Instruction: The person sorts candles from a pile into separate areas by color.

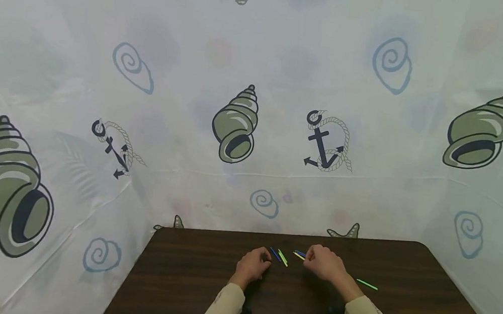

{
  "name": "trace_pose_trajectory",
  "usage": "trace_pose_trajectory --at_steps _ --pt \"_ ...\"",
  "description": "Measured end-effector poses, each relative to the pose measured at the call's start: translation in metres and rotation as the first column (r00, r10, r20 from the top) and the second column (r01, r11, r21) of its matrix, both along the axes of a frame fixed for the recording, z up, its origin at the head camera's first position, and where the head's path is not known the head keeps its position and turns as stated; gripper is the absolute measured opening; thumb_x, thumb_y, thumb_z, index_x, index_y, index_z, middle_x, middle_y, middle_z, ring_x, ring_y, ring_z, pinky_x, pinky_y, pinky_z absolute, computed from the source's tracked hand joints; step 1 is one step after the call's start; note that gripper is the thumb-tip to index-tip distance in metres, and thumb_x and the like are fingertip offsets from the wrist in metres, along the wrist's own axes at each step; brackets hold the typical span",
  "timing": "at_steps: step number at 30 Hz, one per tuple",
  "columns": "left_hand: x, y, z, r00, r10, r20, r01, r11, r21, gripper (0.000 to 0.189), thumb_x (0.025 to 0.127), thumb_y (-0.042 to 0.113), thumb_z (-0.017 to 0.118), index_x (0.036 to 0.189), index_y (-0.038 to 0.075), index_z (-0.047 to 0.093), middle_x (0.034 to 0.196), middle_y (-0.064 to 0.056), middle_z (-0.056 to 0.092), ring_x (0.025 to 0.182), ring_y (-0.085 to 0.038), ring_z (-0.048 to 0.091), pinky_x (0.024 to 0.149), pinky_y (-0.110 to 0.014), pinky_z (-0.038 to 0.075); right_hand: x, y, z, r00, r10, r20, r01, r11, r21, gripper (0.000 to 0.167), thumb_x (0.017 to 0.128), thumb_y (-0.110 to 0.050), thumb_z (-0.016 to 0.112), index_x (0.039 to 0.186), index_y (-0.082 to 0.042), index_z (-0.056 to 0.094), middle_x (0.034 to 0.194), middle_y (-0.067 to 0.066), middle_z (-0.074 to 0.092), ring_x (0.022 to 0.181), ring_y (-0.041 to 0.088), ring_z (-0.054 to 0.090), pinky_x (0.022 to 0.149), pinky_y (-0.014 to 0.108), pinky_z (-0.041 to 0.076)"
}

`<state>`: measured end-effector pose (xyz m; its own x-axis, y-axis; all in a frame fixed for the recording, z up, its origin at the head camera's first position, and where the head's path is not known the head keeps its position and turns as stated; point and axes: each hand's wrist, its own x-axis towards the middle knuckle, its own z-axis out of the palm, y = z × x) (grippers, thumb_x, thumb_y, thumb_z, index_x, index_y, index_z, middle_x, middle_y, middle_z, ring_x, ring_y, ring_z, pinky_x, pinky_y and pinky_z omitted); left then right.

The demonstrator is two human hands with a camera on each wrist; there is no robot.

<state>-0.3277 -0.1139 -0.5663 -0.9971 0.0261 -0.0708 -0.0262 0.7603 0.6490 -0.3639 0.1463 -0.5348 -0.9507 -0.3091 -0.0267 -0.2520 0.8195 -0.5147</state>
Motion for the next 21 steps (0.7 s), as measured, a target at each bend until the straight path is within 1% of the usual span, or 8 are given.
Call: trace_pose_trajectory --at_steps 6,9,12,13,17,19,20,21 --pt "-0.004 -0.006 -0.008 0.997 -0.038 -0.065 0.037 0.999 -0.005 0.008 0.106 0.019 0.069 0.112 0.014 0.068 0.069 0.003 0.06 0.051 -0.013 0.059 0.056 -0.032 0.044 0.002 0.019 0.0 0.999 -0.042 -0.011 0.042 0.999 -0.028 0.005 0.097 -0.019 0.071 0.093 -0.017 0.068 0.083 -0.003 0.064 0.067 0.017 0.056 0.059 0.036 0.043" --pt "-0.008 -0.004 -0.013 0.996 -0.04 -0.081 0.039 0.999 -0.009 0.005 0.106 0.017 0.069 0.108 0.013 0.067 0.069 0.0 0.063 0.051 -0.015 0.06 0.054 -0.034 0.045 -0.002 0.035 0.001 0.998 -0.057 0.01 0.058 0.998 -0.035 0.005 0.097 -0.018 0.07 0.093 -0.017 0.068 0.083 -0.002 0.065 0.067 0.017 0.056 0.06 0.036 0.042" --pt "-0.014 -0.003 -0.019 0.994 -0.034 -0.104 0.033 0.999 -0.013 0.008 0.105 0.017 0.069 0.107 0.012 0.063 0.081 -0.004 0.066 0.058 -0.02 0.062 0.059 -0.039 0.049 -0.006 0.05 0.002 0.998 -0.055 0.028 0.057 0.997 -0.045 0.004 0.097 -0.016 0.07 0.094 -0.014 0.07 0.084 0.0 0.066 0.068 0.018 0.057 0.06 0.037 0.042" --pt "-0.018 -0.005 -0.026 0.992 -0.032 -0.125 0.028 0.999 -0.033 0.01 0.105 0.017 0.069 0.11 0.012 0.062 0.087 -0.006 0.067 0.062 -0.022 0.062 0.061 -0.041 0.05 -0.007 0.054 0.003 0.998 -0.057 0.038 0.059 0.997 -0.048 0.004 0.098 -0.016 0.069 0.095 -0.013 0.071 0.084 0.001 0.067 0.069 0.019 0.057 0.06 0.037 0.042" --pt "-0.027 -0.009 -0.033 0.981 -0.04 -0.188 0.024 0.996 -0.088 0.023 0.105 0.019 0.068 0.125 0.013 0.056 0.102 -0.01 0.063 0.076 -0.024 0.056 0.069 -0.045 0.049 -0.013 0.07 0.003 0.996 -0.053 0.066 0.056 0.997 -0.05 0.01 0.098 -0.014 0.066 0.092 -0.01 0.072 0.08 0.001 0.065 0.066 0.018 0.054 0.06 0.036 0.041" --pt "-0.029 -0.009 -0.032 0.979 -0.059 -0.194 0.037 0.993 -0.112 0.031 0.106 0.018 0.068 0.133 0.015 0.056 0.104 -0.011 0.063 0.076 -0.025 0.056 0.07 -0.047 0.05 -0.016 0.077 0.002 0.996 -0.052 0.078 0.056 0.997 -0.053 0.013 0.097 -0.014 0.064 0.088 -0.008 0.072 0.075 -0.001 0.06 0.064 0.017 0.05 0.059 0.035 0.039" --pt "-0.027 -0.007 -0.026 0.98 -0.068 -0.185 0.048 0.993 -0.11 0.034 0.105 0.017 0.069 0.136 0.016 0.056 0.104 -0.011 0.063 0.075 -0.025 0.056 0.07 -0.047 0.05 -0.018 0.08 0.001 0.995 -0.053 0.086 0.058 0.997 -0.055 0.015 0.097 -0.014 0.063 0.086 -0.008 0.071 0.072 -0.002 0.057 0.063 0.016 0.047 0.059 0.035 0.037" --pt "-0.028 -0.006 -0.025 0.981 -0.077 -0.178 0.055 0.991 -0.124 0.036 0.106 0.018 0.069 0.14 0.017 0.057 0.106 -0.012 0.064 0.075 -0.025 0.056 0.07 -0.048 0.05 -0.02 0.083 -0.001 0.995 -0.051 0.088 0.057 0.997 -0.058 0.016 0.096 -0.013 0.063 0.084 -0.007 0.071 0.07 -0.003 0.054 0.062 0.015 0.045 0.059 0.034 0.036"
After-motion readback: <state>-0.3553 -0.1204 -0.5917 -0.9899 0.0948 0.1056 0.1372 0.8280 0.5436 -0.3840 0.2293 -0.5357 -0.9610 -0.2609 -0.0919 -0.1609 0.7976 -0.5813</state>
